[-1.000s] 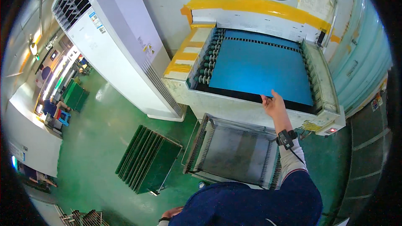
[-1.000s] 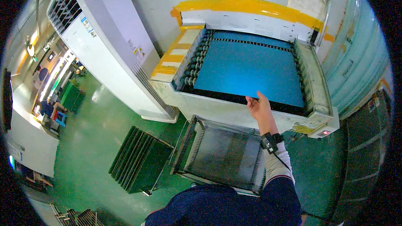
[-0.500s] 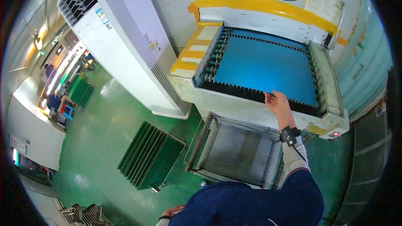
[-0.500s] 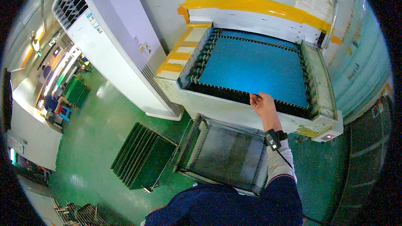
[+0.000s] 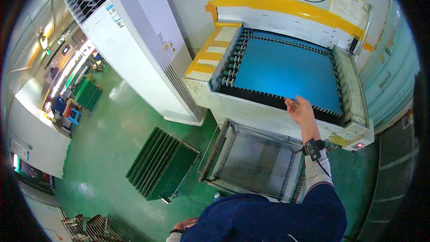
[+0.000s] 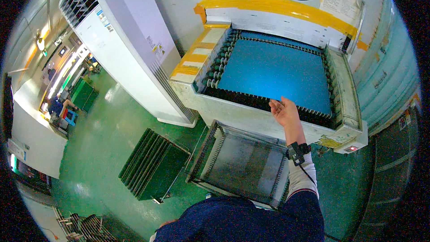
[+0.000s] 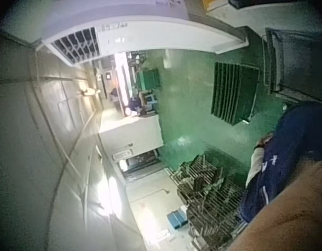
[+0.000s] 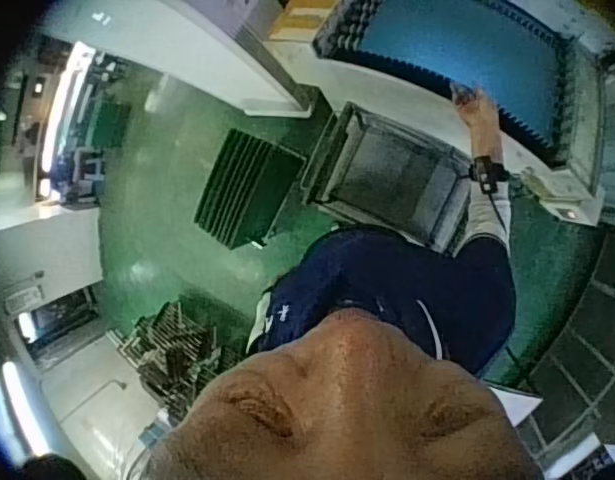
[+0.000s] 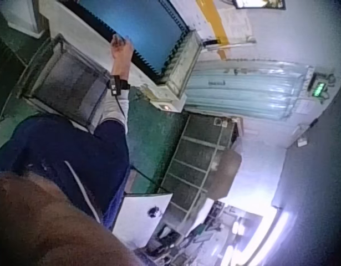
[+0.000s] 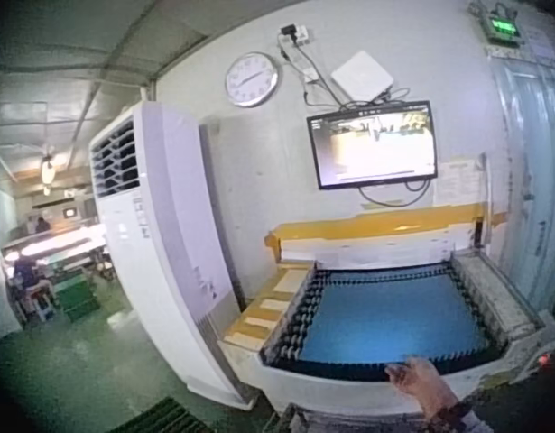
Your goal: Feeding thin blue and green panels into an industrial machine and organizing storage racks.
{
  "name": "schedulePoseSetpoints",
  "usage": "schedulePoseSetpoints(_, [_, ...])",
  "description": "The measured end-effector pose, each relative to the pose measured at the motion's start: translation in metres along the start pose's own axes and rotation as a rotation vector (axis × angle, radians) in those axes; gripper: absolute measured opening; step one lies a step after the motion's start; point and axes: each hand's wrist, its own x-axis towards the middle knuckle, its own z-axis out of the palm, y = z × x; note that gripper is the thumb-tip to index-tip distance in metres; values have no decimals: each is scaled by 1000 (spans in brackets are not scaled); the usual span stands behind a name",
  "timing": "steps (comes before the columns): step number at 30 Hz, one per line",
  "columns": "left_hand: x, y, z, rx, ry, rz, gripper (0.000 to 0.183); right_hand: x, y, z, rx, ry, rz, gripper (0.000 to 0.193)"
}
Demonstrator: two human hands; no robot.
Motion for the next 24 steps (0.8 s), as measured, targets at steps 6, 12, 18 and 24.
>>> schedulePoseSetpoints(6, [2, -2, -3, 14, -8, 7, 62, -13, 3, -4, -17, -55, -52, 27])
schedulePoseSetpoints(12, [6, -4, -7, 22, -15, 6, 63, -15, 6, -5, -424, 67, -413, 35])
schedulePoseSetpoints(18, [6, -6, -10, 40, -21, 10, 64, 13, -3, -26, -1742, 437, -1101, 51])
schedulePoseSetpoints(24, [4, -21, -11, 22, -25, 10, 65, 13, 6, -22, -1961, 434, -911, 50])
